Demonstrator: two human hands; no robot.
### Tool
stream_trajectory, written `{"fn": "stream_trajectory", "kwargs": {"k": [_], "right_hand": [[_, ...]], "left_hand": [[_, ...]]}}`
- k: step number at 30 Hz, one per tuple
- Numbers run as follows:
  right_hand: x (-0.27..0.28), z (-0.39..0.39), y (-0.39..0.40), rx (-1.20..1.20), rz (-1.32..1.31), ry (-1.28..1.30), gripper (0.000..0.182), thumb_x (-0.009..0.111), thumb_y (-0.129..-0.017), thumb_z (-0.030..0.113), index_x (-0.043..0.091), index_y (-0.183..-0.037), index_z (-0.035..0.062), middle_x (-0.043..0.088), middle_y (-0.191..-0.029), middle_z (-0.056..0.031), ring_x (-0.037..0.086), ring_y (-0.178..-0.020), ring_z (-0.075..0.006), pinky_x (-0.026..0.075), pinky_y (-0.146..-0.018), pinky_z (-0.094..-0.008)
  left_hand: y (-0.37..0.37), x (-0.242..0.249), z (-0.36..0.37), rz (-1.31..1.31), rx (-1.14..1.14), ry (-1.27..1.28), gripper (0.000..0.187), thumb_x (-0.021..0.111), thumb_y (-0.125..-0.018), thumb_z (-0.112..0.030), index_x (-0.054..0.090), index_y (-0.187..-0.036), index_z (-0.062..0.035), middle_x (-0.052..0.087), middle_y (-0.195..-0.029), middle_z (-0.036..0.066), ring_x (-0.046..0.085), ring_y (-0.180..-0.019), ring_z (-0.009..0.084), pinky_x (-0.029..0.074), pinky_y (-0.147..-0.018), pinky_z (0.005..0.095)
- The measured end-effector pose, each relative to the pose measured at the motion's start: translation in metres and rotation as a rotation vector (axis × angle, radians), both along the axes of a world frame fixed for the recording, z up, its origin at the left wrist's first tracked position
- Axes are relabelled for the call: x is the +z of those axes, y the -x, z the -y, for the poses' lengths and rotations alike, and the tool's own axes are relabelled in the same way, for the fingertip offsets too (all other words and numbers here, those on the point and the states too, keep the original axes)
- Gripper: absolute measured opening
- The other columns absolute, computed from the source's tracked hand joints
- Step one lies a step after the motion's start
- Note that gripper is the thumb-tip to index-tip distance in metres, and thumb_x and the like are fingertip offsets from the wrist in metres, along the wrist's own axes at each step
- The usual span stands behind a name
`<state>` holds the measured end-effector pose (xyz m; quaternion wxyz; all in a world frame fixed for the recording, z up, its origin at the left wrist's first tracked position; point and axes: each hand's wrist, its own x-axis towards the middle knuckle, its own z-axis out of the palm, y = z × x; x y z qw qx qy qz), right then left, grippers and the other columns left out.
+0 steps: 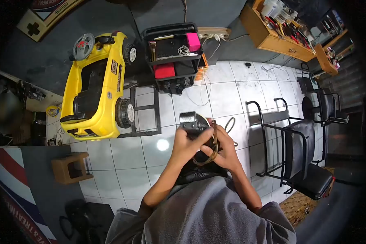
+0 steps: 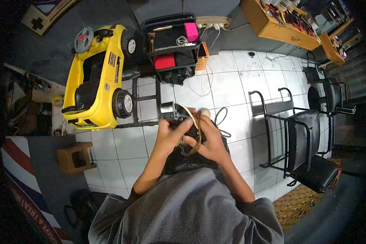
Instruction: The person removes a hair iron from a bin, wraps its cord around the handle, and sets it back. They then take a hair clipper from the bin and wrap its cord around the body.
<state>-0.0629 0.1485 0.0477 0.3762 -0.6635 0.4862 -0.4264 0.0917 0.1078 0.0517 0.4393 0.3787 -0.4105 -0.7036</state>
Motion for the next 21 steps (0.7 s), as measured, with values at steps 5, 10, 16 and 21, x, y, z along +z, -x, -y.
{"fn": "stream_trajectory", "kwargs": {"k": [5, 10, 16, 21], "right_hand": [[-0.014, -0.016, 0.020, -0.086, 0.244, -0.180, 0.049, 0.054, -0.096, 0.036, 0.051, -0.123, -0.0041, 0.058, -0.115, -0.0182, 0.061, -0.099, -0.0262, 0.047, -0.086, -0.0338], [-0.100, -0.042, 0.103, -0.332, 0.058, -0.383, 0.035, 0.055, -0.096, 0.025, 0.054, -0.117, -0.0027, 0.065, -0.101, -0.0185, 0.066, -0.091, -0.0256, 0.052, -0.076, -0.0339], [-0.075, -0.043, 0.134, -0.024, -0.340, -0.379, 0.067, 0.073, -0.078, 0.019, 0.042, -0.134, -0.0021, 0.051, -0.129, -0.0273, 0.051, -0.120, -0.0386, 0.041, -0.100, -0.0399], [-0.019, -0.007, 0.080, 0.118, 0.389, -0.076, 0.078, 0.072, -0.081, 0.018, 0.029, -0.143, -0.0005, 0.048, -0.136, -0.0177, 0.044, -0.128, -0.0262, 0.032, -0.108, -0.0374]], "left_hand": [[0.008, 0.006, 0.004, 0.037, 0.232, 0.021, 0.027, 0.064, -0.089, -0.019, 0.060, -0.103, 0.0029, 0.066, -0.104, 0.015, 0.064, -0.088, 0.0176, 0.053, -0.083, 0.0330], [0.018, 0.021, 0.030, -0.240, 0.549, 0.062, 0.036, 0.062, -0.090, -0.026, 0.053, -0.107, 0.0043, 0.060, -0.100, 0.013, 0.062, -0.090, 0.0244, 0.055, -0.084, 0.0486], [0.045, 0.050, 0.029, -0.205, 0.462, 0.114, 0.039, 0.063, -0.090, -0.031, 0.054, -0.108, 0.0019, 0.061, -0.100, 0.012, 0.062, -0.089, 0.0215, 0.055, -0.077, 0.0413], [0.089, 0.051, 0.018, -0.428, 0.388, -0.002, 0.041, 0.059, -0.094, -0.033, 0.048, -0.119, -0.0029, 0.058, -0.108, 0.011, 0.060, -0.095, 0.0227, 0.054, -0.083, 0.0456]]}}
